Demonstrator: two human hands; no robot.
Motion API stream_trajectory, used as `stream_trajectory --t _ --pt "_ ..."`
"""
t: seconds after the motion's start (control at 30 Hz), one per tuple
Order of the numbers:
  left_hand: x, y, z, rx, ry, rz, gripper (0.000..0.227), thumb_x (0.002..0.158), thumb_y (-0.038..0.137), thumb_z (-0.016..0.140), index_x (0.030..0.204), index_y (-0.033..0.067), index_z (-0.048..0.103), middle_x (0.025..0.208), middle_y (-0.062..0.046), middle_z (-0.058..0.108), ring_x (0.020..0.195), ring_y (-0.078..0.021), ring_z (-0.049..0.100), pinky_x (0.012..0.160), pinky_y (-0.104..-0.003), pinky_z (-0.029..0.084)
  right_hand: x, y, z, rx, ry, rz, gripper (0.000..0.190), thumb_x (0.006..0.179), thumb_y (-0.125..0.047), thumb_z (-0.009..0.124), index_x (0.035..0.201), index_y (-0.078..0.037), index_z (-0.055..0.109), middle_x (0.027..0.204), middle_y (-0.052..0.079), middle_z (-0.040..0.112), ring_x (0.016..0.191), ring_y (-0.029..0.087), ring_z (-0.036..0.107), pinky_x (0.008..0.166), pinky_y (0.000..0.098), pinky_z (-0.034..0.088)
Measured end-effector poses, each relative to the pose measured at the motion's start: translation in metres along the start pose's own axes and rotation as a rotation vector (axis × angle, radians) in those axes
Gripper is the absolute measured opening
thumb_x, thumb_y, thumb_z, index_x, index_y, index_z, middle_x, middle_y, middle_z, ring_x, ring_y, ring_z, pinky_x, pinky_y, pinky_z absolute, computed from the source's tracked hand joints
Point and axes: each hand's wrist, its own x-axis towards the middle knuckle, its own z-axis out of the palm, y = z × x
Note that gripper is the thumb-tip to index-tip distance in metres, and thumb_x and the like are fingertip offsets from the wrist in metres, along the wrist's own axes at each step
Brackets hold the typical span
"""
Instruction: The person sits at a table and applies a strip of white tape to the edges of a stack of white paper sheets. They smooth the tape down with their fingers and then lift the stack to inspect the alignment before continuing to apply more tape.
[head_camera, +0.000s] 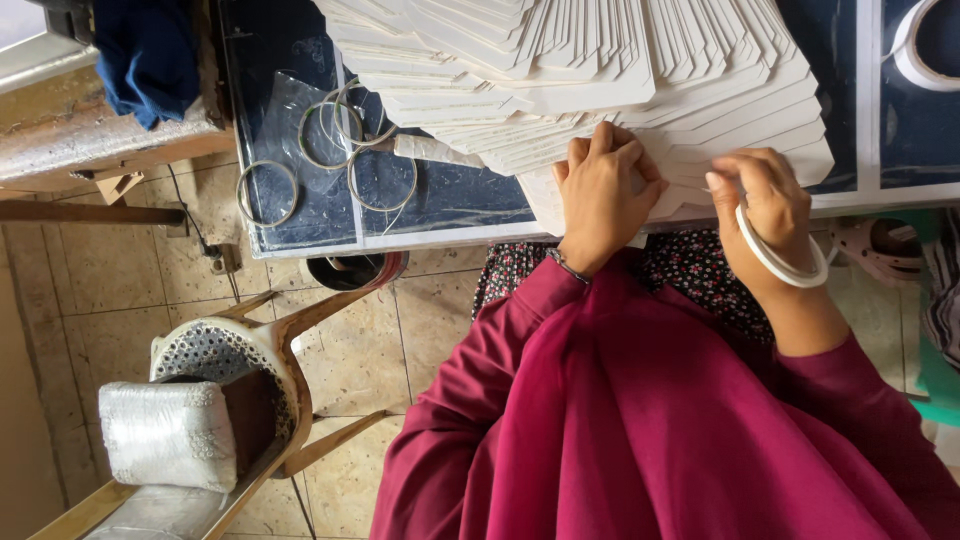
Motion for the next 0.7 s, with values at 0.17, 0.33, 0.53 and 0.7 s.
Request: stream_trajectory --t 0.17,0.33,0.53,0.7 --pt "-0.003 0.006 0.001 -0.005 0.043 -0.041 0.019 0.072 0.035 0.078 0.078 0.0217 0.066 0.11 0.001 0.057 0.105 -0.0341 0.052 0.082 -0.052 0.041 -0.026 0.003 0.027 0.295 0.17 0.137 0.035 0.117 -0.005 0.048 0.083 0.001 0.043 0.078 0.016 0.044 0.074 0.032 0.043 0.077 0.045 0.037" --pt "-0.004 0.001 0.003 0.003 0.055 -0.002 0.02 0.071 0.034 0.079 0.08 0.0211 0.066 0.111 0.0 0.058 0.103 -0.0356 0.053 0.08 -0.055 0.042 -0.005 -0.004 -0.004 1.075 0.311 0.641 0.052 0.113 -0.036 0.056 0.073 -0.016 0.032 0.073 0.002 0.029 0.07 0.017 0.039 0.067 0.0315 0.039" --pt "-0.025 0.005 -0.042 -0.654 0.053 0.307 0.01 0.093 0.004 0.067 0.096 0.0124 0.061 0.102 -0.004 0.065 0.1 -0.0234 0.066 0.093 -0.036 0.051 0.019 -0.021 -0.023 1.527 -0.084 0.79 0.092 0.093 -0.07 0.046 0.149 0.003 0.05 0.148 0.026 0.057 0.143 0.032 0.054 0.125 0.0398 0.043" --pt "-0.05 0.032 -0.053 -0.767 -0.165 0.344 0.037 0.099 0.034 0.07 0.128 0.0123 0.063 0.131 -0.01 0.067 0.127 -0.0271 0.065 0.116 -0.039 0.051 0.023 -0.025 -0.015 1.714 -0.296 0.569 0.089 0.094 -0.058 0.072 0.155 0.001 0.045 0.155 0.021 0.055 0.139 0.029 0.059 0.118 0.0396 0.049"
